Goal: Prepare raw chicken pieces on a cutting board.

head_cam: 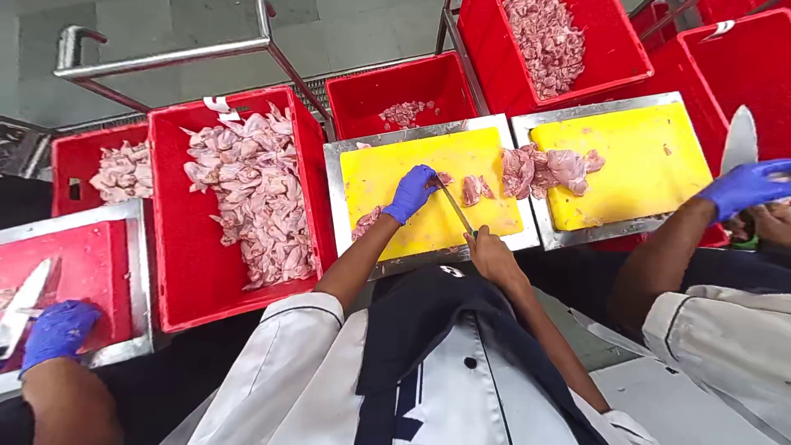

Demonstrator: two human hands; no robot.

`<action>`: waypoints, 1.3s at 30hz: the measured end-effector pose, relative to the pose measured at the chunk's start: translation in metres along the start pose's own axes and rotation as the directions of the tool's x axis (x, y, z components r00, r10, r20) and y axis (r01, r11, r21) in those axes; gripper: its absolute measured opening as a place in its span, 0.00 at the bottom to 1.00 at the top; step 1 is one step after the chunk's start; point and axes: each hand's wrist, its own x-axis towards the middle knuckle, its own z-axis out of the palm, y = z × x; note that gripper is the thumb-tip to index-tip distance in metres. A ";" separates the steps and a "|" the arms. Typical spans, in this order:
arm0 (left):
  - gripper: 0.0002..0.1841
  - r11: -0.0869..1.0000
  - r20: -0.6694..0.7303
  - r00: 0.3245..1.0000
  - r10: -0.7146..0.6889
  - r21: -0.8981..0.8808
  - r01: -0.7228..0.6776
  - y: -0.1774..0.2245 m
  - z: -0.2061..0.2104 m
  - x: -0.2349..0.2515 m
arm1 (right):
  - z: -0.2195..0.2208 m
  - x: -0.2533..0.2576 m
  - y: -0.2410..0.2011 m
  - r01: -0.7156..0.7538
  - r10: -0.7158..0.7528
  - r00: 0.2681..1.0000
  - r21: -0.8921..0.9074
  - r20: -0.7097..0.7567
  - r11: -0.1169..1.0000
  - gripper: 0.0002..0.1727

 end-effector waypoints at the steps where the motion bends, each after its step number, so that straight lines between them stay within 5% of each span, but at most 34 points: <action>1: 0.13 1.000 0.016 1.000 -0.001 0.004 0.001 0.000 -0.001 0.002 | 0.003 0.012 -0.007 0.009 -0.008 1.000 0.038 -0.019 0.999 0.32; 7: 0.13 0.999 0.022 1.000 -0.021 0.046 0.020 0.002 -0.003 0.004 | 0.007 0.072 -0.051 0.079 -0.063 0.990 0.122 -0.129 0.989 0.32; 11: 0.18 0.976 -0.118 0.977 -0.177 0.103 0.189 0.009 0.004 0.004 | 0.022 0.052 -0.009 0.087 -0.079 0.996 0.222 -0.048 0.971 0.32; 14: 0.22 0.953 -0.200 0.933 -0.300 -0.023 0.301 0.014 0.005 0.005 | 0.043 0.035 0.039 0.109 -0.129 0.991 0.350 0.035 0.930 0.32; 17: 0.19 0.998 -0.219 0.975 -0.044 -0.052 0.034 0.010 0.008 0.009 | 0.057 0.013 0.073 0.183 -0.198 0.980 0.437 -0.013 0.881 0.31; 20: 0.14 0.966 0.105 0.979 0.175 0.173 -0.192 0.014 0.009 0.017 | 0.073 -0.008 0.091 0.223 -0.157 0.973 0.542 -0.167 0.810 0.29; 22: 0.10 0.927 0.146 0.982 0.117 0.340 -0.161 0.021 0.005 0.020 | 0.073 -0.015 0.098 0.211 -0.092 0.969 0.579 -0.228 0.788 0.28; 25: 0.11 0.879 0.021 0.997 -0.068 0.474 0.050 0.029 -0.004 0.025 | 0.073 -0.016 0.109 0.160 -0.002 0.969 0.619 -0.247 0.769 0.27; 28: 0.17 0.934 0.112 0.979 0.168 0.300 -0.195 0.039 0.007 0.032 | 0.075 -0.017 0.113 0.122 0.056 0.968 0.655 -0.244 0.745 0.27; 31: 0.15 0.873 0.314 0.833 0.455 0.025 -0.487 0.050 0.026 0.047 | 0.076 -0.018 0.115 0.123 0.045 0.969 0.633 -0.243 0.764 0.27; 39: 0.14 0.931 0.304 0.925 0.229 0.210 -0.300 0.043 0.023 0.019 | 0.059 -0.001 0.098 0.164 -0.021 0.961 0.506 -0.276 0.847 0.29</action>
